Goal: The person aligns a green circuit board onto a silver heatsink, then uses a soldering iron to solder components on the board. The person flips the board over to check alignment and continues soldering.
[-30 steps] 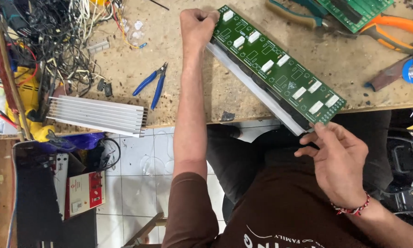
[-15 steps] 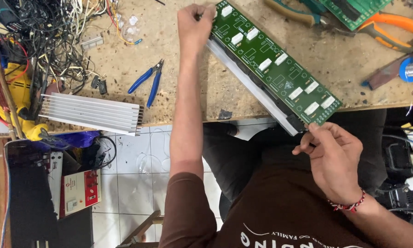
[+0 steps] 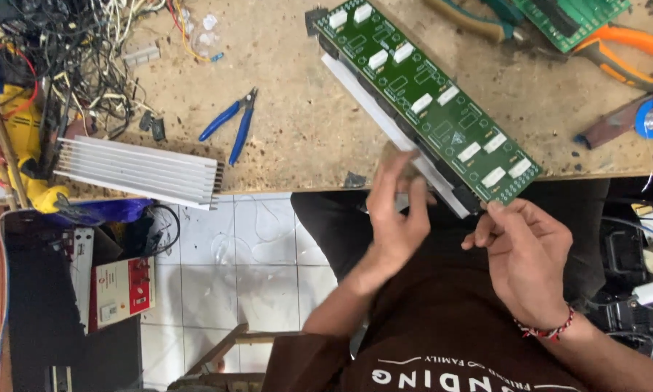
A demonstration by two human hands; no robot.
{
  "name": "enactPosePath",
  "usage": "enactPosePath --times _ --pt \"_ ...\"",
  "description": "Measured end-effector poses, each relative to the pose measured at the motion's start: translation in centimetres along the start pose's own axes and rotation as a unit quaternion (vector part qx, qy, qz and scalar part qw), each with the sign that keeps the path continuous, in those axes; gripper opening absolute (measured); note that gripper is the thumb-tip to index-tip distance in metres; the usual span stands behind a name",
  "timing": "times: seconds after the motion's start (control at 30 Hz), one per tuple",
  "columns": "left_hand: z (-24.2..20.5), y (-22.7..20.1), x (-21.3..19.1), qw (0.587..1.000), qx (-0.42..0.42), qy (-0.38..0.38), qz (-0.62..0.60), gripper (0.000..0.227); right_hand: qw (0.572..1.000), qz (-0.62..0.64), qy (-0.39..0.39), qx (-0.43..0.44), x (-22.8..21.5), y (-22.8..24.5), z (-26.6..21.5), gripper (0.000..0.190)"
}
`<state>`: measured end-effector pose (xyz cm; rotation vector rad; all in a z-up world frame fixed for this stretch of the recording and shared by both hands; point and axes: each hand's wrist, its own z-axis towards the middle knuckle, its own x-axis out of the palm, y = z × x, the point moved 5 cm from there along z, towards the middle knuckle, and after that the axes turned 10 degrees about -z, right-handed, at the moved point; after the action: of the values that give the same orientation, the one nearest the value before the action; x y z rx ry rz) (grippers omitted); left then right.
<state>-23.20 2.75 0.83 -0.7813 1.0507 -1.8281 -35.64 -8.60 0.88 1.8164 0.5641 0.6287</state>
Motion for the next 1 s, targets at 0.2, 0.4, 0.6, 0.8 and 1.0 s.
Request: enactPosePath --times 0.2,0.4,0.6,0.8,1.0 --pt "1.5 1.0 0.1 0.983 -0.121 0.128 -0.044 0.02 1.0 -0.001 -0.004 0.008 -0.1 -0.3 0.0 0.03" --pt "2.3 3.4 0.5 0.953 -0.215 0.165 -0.134 0.006 1.0 -0.005 -0.006 0.007 -0.2 -0.5 0.0 0.029" --pt "2.5 4.0 0.4 0.959 -0.202 0.191 -0.06 0.015 1.0 -0.016 -0.004 -0.011 -0.3 -0.8 -0.1 0.029" --pt "2.5 5.2 0.1 0.952 -0.19 0.217 -0.096 0.027 1.0 -0.017 -0.015 -0.017 0.0 -1.5 -0.3 0.033" --pt "2.2 5.4 -0.6 0.958 -0.15 0.187 -0.155 0.015 0.998 -0.033 -0.033 -0.036 0.2 -2.5 -0.3 0.028"
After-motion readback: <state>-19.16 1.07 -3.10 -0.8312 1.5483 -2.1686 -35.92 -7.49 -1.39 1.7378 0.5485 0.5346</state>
